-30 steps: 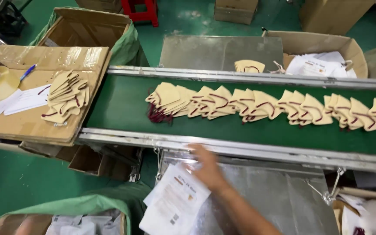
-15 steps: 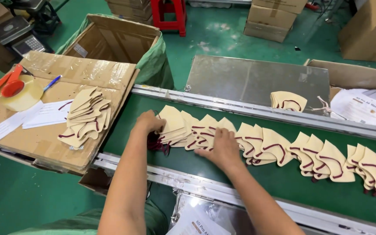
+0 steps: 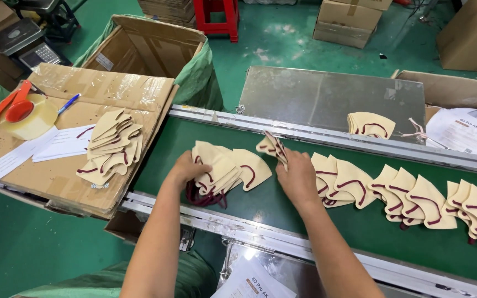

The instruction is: The person aligns and stacks face masks on a conveyor belt and then places stacks of masks into plastic bags.

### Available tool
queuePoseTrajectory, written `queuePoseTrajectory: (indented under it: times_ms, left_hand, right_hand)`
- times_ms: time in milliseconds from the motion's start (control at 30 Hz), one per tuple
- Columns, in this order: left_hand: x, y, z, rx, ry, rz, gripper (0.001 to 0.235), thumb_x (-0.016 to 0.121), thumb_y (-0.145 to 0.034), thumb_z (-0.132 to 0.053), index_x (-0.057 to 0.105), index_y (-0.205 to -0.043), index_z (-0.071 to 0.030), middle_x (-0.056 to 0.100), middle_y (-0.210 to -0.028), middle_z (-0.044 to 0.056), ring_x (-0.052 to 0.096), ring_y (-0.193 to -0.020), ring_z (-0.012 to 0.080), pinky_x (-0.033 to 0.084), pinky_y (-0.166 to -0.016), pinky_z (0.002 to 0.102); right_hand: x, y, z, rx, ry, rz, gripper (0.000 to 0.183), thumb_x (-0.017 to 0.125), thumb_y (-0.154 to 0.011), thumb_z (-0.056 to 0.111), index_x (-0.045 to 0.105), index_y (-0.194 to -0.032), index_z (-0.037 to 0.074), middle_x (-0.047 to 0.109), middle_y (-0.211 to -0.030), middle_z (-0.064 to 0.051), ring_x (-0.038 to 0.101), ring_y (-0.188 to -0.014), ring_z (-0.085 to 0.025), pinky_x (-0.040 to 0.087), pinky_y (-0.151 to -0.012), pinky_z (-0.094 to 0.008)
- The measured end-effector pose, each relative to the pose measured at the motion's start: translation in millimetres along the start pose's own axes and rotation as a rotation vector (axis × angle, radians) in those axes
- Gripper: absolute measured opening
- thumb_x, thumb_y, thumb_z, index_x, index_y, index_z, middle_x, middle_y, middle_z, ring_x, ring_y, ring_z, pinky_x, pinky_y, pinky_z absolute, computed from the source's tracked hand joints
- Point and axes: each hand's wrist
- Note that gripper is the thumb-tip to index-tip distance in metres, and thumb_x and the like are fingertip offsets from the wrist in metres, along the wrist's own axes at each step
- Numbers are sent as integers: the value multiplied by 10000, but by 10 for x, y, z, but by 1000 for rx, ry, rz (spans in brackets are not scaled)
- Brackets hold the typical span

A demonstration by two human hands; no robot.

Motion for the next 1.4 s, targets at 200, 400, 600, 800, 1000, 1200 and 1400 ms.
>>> queuePoseTrajectory:
  times_ms: [200,400,600,800,1000,1200,1400]
  left_hand:
    - [328,500,-558,-212,143,195,518,712,-894,-420,713,-1246,-40,765,-1082,104,712,-907,200,577,-762,363]
    - [381,492,-300,-19,166,114,506,824,-770,-78,650,-1244,-45,763,-1131,105,741,-970,202,615,-825,352]
    - [390,476,-47,-36,212,20,552,811,-771,-51,612,-1287,-50,750,-1140,121,739,-980,232,614,-819,386]
    - [429,572,-108,-99,256,55,494,799,-795,-73,628,-1252,4,760,-1114,150,749,-945,254,623,-791,394]
    - [918,468,-211,49,76,43,467,834,-771,-118,680,-1199,-13,770,-1101,117,744,-940,226,610,-783,355]
    - [1334,647,-447,56,101,189,463,753,-888,-329,691,-1259,-59,774,-1127,73,734,-981,178,590,-837,316]
    - [1755,733,-659,135,163,340,553,756,-815,-356,685,-1259,-35,768,-1100,88,718,-959,189,579,-812,328]
  right_hand:
    - [923,433,162,-684,-53,109,920,845,-658,538,581,-1245,-118,578,-1292,-358,533,-1137,-472,456,-960,-451]
    - [637,82,-348,-206,-131,-155,489,748,-861,180,643,-1302,-3,666,-1299,-205,583,-1177,-397,483,-1046,-448]
    - [462,-80,-575,-18,-215,138,240,794,-816,171,730,-1009,44,670,-997,-151,627,-989,-324,510,-877,-429]
    - [-875,-176,-1359,201,-284,217,420,795,-755,300,774,-1110,76,744,-1003,-95,716,-932,-262,565,-853,-392]
    - [-561,424,-717,142,572,109,926,872,-626,607,612,-1247,-28,595,-1152,-218,545,-1077,-391,486,-890,-511]
    - [-429,475,-1196,17,314,-51,306,712,-902,225,707,-1194,137,663,-1065,-99,605,-1000,-333,513,-858,-452]
    - [-481,816,-690,-410,-221,248,677,906,-754,356,634,-1296,53,606,-1383,-218,573,-1270,-357,465,-1062,-413]
Point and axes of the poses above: each hand's wrist, its own y-axis away from the middle knuckle, its own x-axis out of the palm, z = x × y
